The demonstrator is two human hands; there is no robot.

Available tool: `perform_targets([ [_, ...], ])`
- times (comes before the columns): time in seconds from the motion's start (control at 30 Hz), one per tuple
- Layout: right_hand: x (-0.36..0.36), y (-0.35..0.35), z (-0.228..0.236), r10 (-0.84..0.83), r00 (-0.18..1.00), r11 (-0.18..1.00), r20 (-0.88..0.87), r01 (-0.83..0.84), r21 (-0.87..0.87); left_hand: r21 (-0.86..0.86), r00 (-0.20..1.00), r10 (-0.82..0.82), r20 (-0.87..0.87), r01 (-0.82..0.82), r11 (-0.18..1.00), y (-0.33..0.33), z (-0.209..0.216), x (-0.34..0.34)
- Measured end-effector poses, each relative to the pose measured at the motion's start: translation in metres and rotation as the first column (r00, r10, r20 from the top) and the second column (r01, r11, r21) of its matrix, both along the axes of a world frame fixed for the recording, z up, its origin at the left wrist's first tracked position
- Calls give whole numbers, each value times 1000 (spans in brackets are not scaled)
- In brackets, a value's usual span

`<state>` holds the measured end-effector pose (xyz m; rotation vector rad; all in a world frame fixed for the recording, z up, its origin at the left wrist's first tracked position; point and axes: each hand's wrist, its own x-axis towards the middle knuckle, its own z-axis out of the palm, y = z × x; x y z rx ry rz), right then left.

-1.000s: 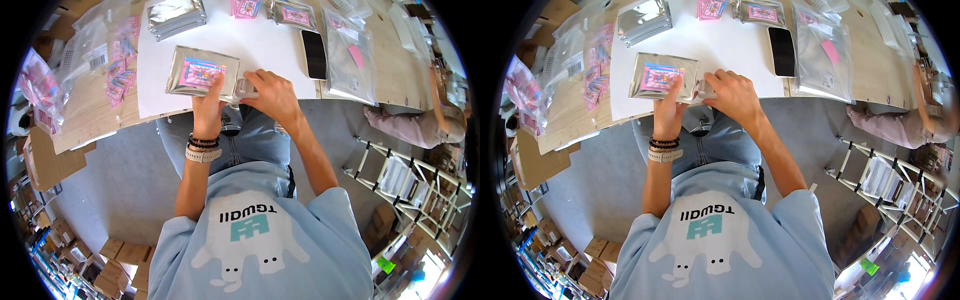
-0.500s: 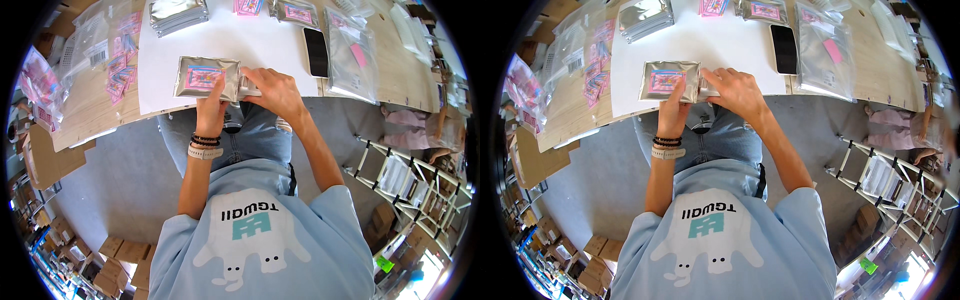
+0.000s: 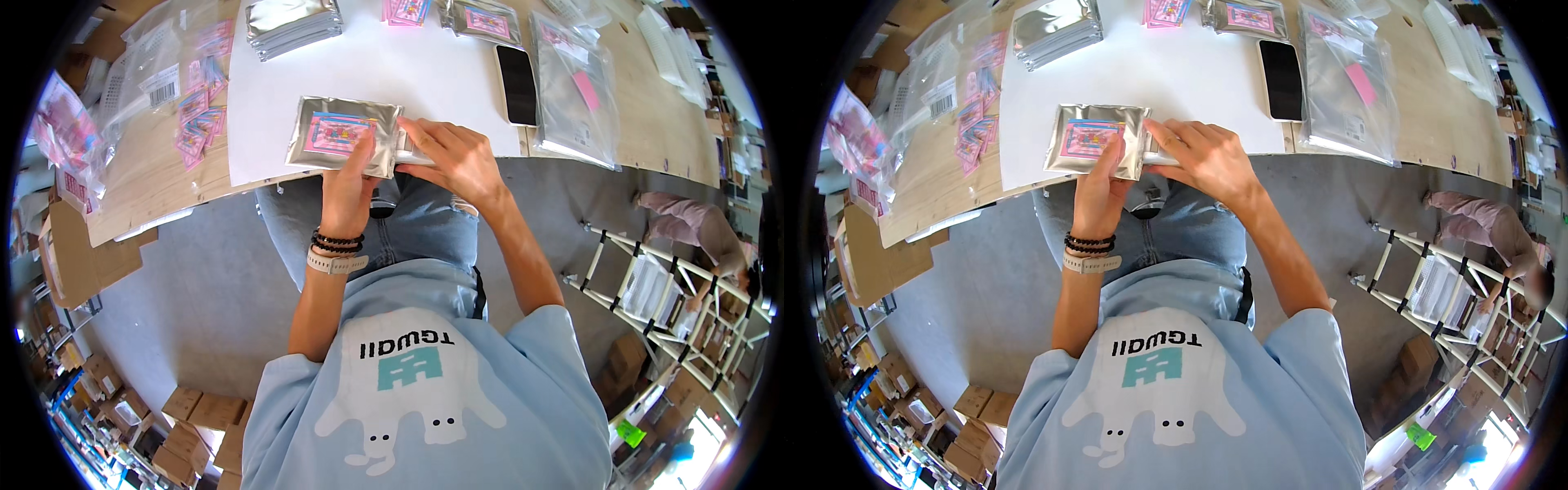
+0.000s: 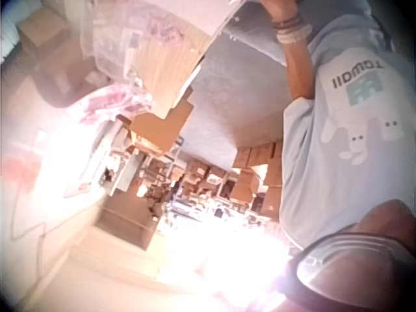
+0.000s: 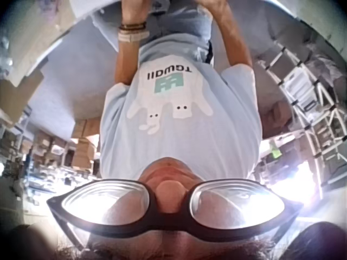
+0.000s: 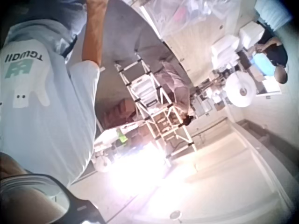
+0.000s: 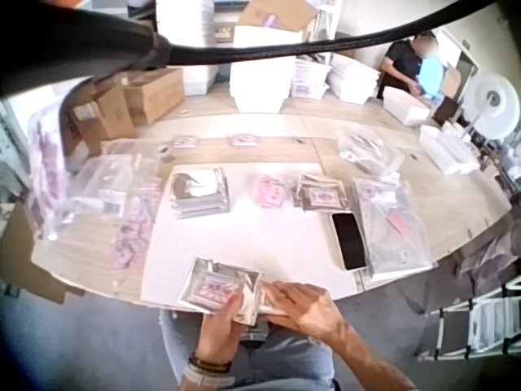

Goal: The person seals multiple small silver foil pouches containing colorful cards using a handheld tape dispenser. They apply tape to the top edge of each pouch, press it down, and place the sealed unit into a growing stack on the table.

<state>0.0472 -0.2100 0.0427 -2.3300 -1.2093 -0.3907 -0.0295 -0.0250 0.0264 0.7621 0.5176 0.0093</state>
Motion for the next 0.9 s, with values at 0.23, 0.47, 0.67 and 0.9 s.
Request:
perform_targets([
  [0.23, -1, -4, 1, -3, 999, 998, 46, 0, 59, 40, 997, 76, -9, -76, 996, -11, 6, -1],
  [0.47, -8, -7, 10, -31, 999, 997, 38, 28, 70, 88, 998, 13, 53, -17, 996, -6, 6, -1],
  [0.67, -7, -5, 20, -89, 989, 996, 118, 91, -8, 75, 993, 2, 117, -11, 997, -3, 24, -2],
  [0.9, -6, -1, 14, -105, 986, 994, 130, 106, -3, -45, 994, 33, 101, -28, 999, -2, 31, -1],
])
